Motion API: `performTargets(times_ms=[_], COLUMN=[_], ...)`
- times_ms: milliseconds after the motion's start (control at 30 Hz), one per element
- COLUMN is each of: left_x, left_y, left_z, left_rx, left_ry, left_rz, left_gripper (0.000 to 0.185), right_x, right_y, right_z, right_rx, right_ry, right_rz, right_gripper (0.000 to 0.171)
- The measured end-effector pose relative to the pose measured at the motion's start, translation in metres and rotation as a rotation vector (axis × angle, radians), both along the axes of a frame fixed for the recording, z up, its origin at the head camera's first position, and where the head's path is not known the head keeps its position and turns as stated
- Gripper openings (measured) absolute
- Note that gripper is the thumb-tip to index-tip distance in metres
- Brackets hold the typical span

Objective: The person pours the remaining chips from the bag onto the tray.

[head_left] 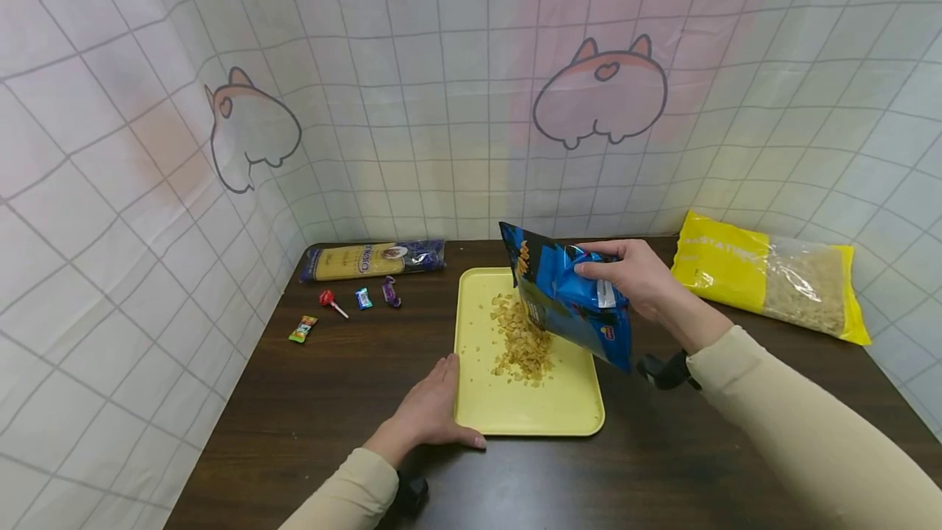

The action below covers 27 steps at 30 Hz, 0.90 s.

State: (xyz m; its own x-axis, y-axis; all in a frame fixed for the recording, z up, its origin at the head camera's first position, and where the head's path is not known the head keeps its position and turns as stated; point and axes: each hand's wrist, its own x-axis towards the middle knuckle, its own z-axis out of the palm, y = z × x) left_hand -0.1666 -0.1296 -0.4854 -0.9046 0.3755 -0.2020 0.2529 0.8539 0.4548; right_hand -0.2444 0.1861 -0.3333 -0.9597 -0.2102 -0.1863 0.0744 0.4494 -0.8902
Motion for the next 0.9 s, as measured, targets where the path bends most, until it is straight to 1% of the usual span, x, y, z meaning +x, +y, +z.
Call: performTargets(times_ms=[233,467,567,667,900], left_x=[-0.001,0.000,-0.001,-0.001,0.000], left_y=[0.000,0.000,0.001,0.000,0.000], left_z=[-0.001,-0.002,-0.001,-0.001,0.001], left_rx=[0.001,0.001,0.002,0.002,-0.001], left_ry=[0.006,-0.005,-0.004,-0.009,-0.017], left_rz=[-0.004,0.002,-0.001,0.000,0.007], left_gripper=[0.138,0.138,0.138,0.138,0.137], right_x=[-0.002,0.004,0.008,0.011,0.014], right_y=[-0.003,-0.006,-0.004,-0.003,0.000], right_z=[-0.002,-0.003,-0.004,-0.005,-0.006], right_rx=[-0.033,-0.037,-0.034,-0.035,-0.077], right_ry=[0.012,-0.032,-0.026,-0.040,-0.094], right_rz=[-0.010,0.012,0.022,0.035,0.067], right_gripper=[0.054,0.053,0.054,0.054,0.056])
